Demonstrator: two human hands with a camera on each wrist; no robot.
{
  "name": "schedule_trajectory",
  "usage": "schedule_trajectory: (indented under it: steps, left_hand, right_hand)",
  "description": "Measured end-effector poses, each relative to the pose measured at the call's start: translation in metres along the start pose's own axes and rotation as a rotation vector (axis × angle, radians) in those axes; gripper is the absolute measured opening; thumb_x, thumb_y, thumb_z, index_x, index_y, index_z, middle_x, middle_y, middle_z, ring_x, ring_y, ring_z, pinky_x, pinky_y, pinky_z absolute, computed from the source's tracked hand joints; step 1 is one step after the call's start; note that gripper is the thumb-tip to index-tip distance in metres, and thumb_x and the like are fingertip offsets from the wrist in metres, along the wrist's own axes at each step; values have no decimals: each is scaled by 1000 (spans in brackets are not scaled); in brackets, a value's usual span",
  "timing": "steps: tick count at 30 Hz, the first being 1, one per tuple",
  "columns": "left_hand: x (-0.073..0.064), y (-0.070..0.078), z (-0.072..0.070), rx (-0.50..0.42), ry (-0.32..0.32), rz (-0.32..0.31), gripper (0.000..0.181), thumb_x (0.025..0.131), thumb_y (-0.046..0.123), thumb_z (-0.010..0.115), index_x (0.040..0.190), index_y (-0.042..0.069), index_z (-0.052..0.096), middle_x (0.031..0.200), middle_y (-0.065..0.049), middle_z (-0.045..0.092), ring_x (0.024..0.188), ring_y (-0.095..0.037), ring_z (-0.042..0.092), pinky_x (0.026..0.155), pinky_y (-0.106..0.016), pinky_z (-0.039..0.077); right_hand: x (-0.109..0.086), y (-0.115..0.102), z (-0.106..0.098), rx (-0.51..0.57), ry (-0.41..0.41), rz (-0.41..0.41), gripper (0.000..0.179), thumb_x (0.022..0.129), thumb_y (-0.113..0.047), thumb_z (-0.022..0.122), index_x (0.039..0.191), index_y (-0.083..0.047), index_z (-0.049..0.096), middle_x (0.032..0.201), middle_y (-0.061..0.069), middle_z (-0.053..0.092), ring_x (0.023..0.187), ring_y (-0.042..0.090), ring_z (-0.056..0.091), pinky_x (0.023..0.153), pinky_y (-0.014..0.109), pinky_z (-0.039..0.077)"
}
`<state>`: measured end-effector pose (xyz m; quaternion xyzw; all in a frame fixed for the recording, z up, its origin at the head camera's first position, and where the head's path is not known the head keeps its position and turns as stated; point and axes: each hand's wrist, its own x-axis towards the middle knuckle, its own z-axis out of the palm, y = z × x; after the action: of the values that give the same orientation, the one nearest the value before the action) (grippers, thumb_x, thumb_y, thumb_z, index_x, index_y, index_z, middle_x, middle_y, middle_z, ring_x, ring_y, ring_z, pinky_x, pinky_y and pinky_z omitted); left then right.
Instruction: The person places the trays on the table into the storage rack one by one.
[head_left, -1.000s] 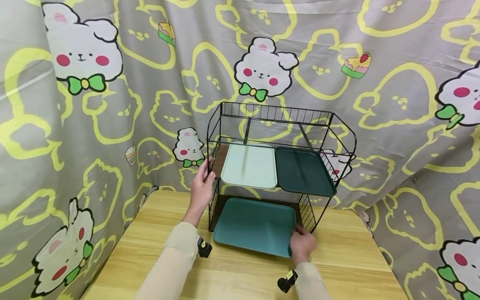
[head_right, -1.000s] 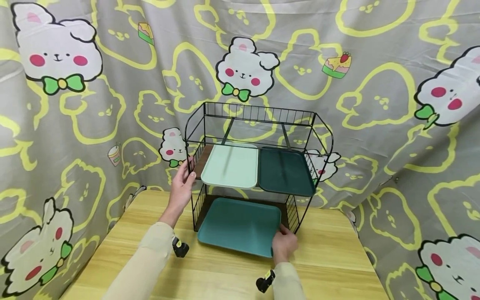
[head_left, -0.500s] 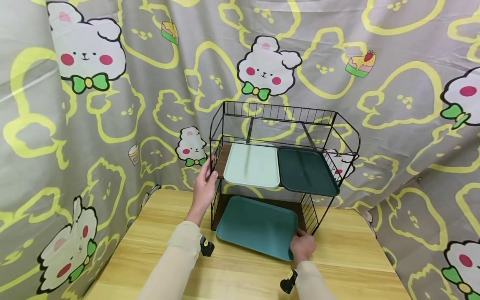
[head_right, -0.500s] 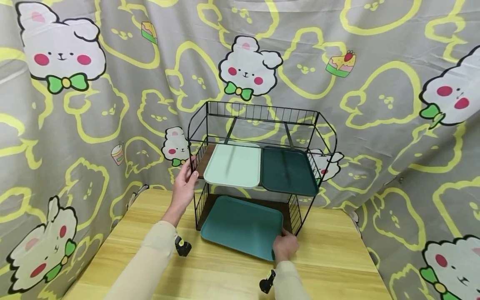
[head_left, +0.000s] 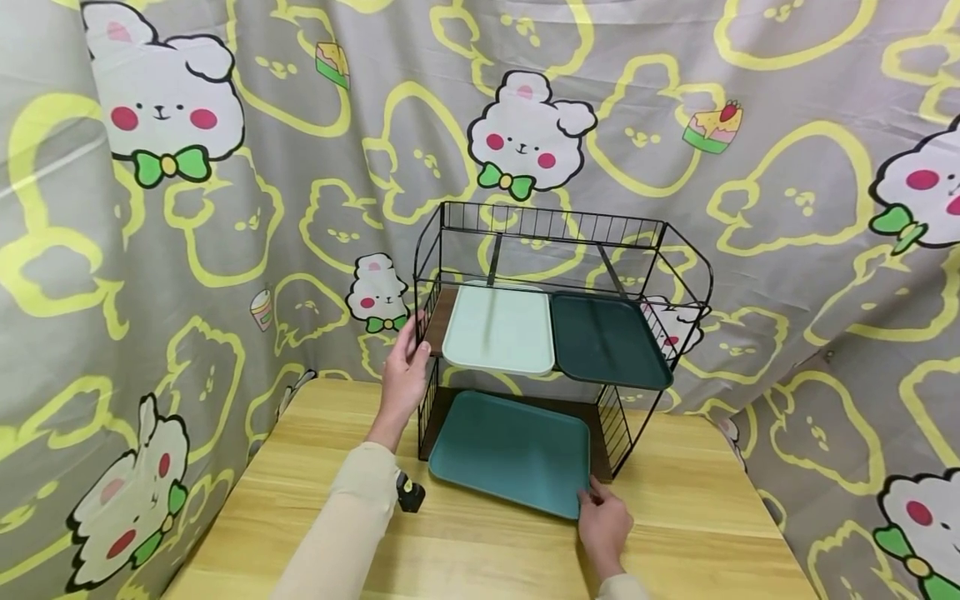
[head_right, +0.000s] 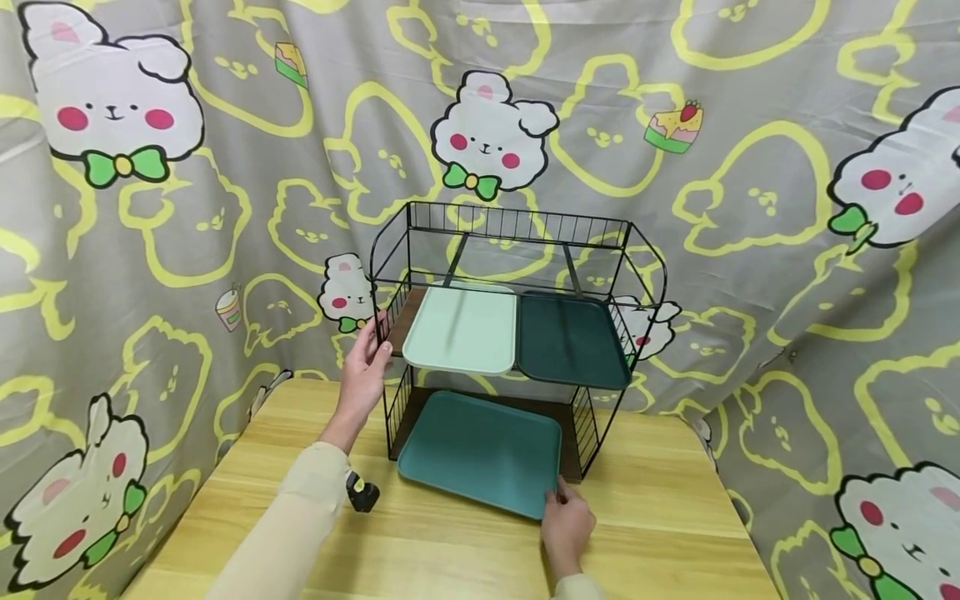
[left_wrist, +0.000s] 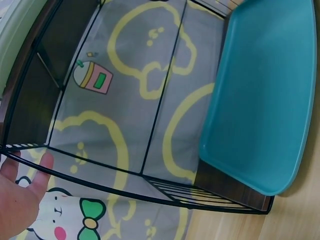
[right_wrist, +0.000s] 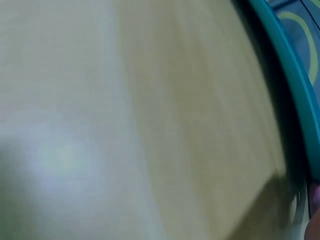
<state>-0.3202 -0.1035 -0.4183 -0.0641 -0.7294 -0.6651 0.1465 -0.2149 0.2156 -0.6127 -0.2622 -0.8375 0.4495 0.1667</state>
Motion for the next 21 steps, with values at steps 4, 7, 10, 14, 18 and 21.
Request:
schedule_trajectory:
  steps: [4, 7, 10, 14, 18, 21]
  left_hand:
    - [0, 1, 0, -6, 2, 0, 55, 114, 21, 49, 167, 29, 36, 169, 2, 44, 156, -22, 43, 128, -51, 35]
    - [1, 0, 0, -9, 2, -3, 55, 114, 20, 49, 166, 30, 36, 169, 3, 43, 156, -23, 43, 128, -51, 35]
    - [1, -1, 0, -10, 3, -5, 55, 114, 20, 49, 166, 30, 36, 169, 3, 43, 156, -23, 43, 128, -51, 35]
    - [1, -1, 0, -8, 3, 2, 54, 114, 20, 49, 166, 29, 37, 169, 1, 44, 156, -23, 44, 128, -51, 36]
    - [2, -1, 1, 7, 17, 9, 53, 113, 20, 51, 165, 31, 40, 167, -2, 47, 154, -24, 47, 127, -51, 38]
    - [2, 0, 2, 22, 27, 4, 53, 113, 21, 52, 164, 32, 41, 166, -4, 48, 153, -24, 48, 126, -50, 39]
  right_hand:
    - [-6, -2, 2, -22, 32, 20, 33, 97, -11, 71, 128, -2, 75, 117, 24, 77, 123, 56, 57, 106, 66, 41]
    - [-1, -4, 4, -36, 52, 26, 31, 96, -10, 69, 125, 0, 77, 121, 25, 75, 125, 57, 57, 108, 66, 43]
    - [6, -6, 6, -50, 53, 27, 30, 97, -10, 68, 123, 2, 77, 122, 26, 74, 125, 57, 58, 107, 66, 45]
    - [15, -8, 7, -54, 54, 23, 29, 98, -11, 67, 121, 3, 77, 122, 28, 74, 124, 57, 58, 105, 66, 47]
    - [22, -11, 8, -37, 63, 21, 27, 98, -10, 67, 117, 6, 77, 120, 32, 73, 119, 58, 57, 102, 67, 47]
    - [26, -13, 9, -30, 69, 22, 26, 98, -10, 67, 115, 8, 77, 119, 34, 73, 116, 59, 59, 100, 68, 48]
